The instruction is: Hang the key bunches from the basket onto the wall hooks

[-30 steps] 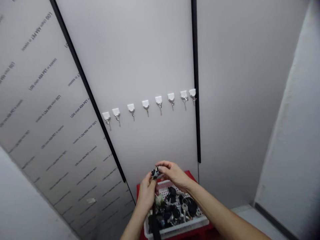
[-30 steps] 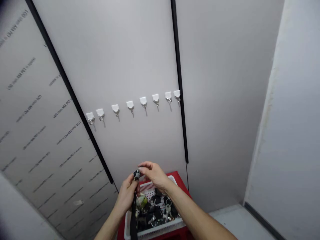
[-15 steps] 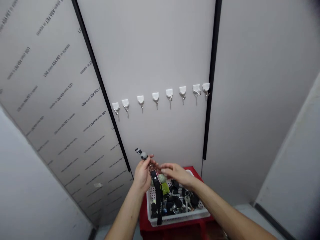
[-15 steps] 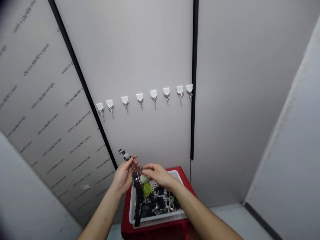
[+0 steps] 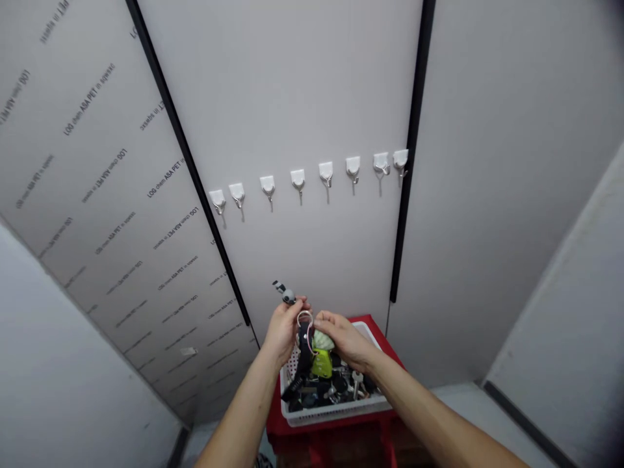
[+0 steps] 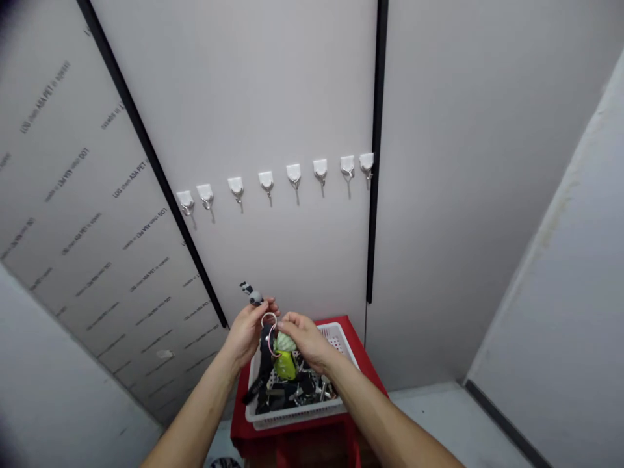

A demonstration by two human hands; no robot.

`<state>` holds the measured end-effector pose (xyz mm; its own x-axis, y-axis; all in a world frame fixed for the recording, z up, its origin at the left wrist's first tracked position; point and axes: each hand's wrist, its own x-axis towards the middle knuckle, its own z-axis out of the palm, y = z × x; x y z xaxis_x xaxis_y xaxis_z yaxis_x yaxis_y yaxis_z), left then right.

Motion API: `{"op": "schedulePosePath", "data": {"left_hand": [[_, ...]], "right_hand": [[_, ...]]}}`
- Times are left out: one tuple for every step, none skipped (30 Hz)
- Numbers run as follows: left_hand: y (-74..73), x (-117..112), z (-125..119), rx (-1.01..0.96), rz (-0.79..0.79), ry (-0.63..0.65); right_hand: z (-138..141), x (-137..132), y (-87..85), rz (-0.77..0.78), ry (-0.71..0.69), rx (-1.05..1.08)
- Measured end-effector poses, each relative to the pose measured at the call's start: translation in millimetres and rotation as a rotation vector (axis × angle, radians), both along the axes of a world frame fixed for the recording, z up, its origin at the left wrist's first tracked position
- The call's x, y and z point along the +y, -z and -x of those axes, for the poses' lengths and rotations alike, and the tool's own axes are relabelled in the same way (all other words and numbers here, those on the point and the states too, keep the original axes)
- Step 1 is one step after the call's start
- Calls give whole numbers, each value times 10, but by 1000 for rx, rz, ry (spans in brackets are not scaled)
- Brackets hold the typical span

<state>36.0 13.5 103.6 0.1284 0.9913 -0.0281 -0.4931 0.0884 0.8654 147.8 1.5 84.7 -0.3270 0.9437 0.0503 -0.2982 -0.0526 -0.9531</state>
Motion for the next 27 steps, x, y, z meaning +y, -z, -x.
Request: {"op": "schedulePosePath", "data": {"left_hand": [[37, -15, 15, 49, 1, 48], [78, -39, 39, 91, 9, 110], [121, -74, 73, 129, 22, 176], [163, -115, 114, 171, 36, 241], [202, -159, 158, 216, 51, 295], [236, -202, 203, 260, 60, 333], [265, -238, 246, 300, 63, 353], [287, -264, 283, 334, 56, 351], [301, -277, 315, 362, 43, 316], [307, -276, 343, 388, 27, 257], [304, -262, 367, 413, 9, 177], [292, -237, 391, 435, -12, 89], [270, -205, 415, 448, -29, 6], [238, -170, 441, 449, -42, -57], [197, -136, 468, 440, -53, -95], [150, -107, 494, 428, -64, -118], [98, -83, 517, 413, -75, -135], [44, -66, 535, 400, -88, -151], [-10, -55, 546, 391, -104, -167], [-61, -50, 549, 386, -123, -184], [-109, -49, 544, 384, -144, -196], [-153, -50, 531, 390, -162, -199], [-192, -53, 510, 405, -178, -187], [-228, -56, 484, 431, -193, -164], [-263, -58, 454, 464, -208, -136], [-296, -58, 421, 501, -225, -106], [-328, -58, 389, 538, -244, -79]], "right_hand": [[-1, 11, 2, 23, 21, 56], [-6, 24, 4, 44, 43, 107], [-16, 39, 7, 60, 69, 146], [-29, 56, 12, 72, 98, 170], [-44, 73, 20, 82, 129, 177], [-59, 90, 31, 93, 160, 171], [-72, 105, 44, 107, 190, 160], [-83, 116, 59, 121, 220, 150], [-88, 124, 72, 131, 242, 144], [-89, 127, 83, 137, 254, 146], [-85, 127, 91, 138, 256, 154], [-77, 123, 95, 136, 253, 163], [-68, 118, 95, 131, 247, 169], [-58, 111, 95, 122, 240, 170], [-49, 103, 96, 111, 237, 165], [-43, 96, 99, 95, 235, 154], [-40, 88, 106, 75, 232, 134], [-42, 81, 117, 54, 227, 100], [-47, 73, 129, 35, 222, 50], [-54, 64, 140, 18, 220, -16], [-63, 54, 148, 2, 221, -98], [-71, 42, 150, -20, 227, -188], [-77, 31, 143, -56, 246, -275], [-77, 19, 126, -110, 275, -350], [-70, 10, 99, -177, 305, -409], [-55, 2, 63, -248, 325, -448], [-32, -3, 21, -314, 326, -470]]}}
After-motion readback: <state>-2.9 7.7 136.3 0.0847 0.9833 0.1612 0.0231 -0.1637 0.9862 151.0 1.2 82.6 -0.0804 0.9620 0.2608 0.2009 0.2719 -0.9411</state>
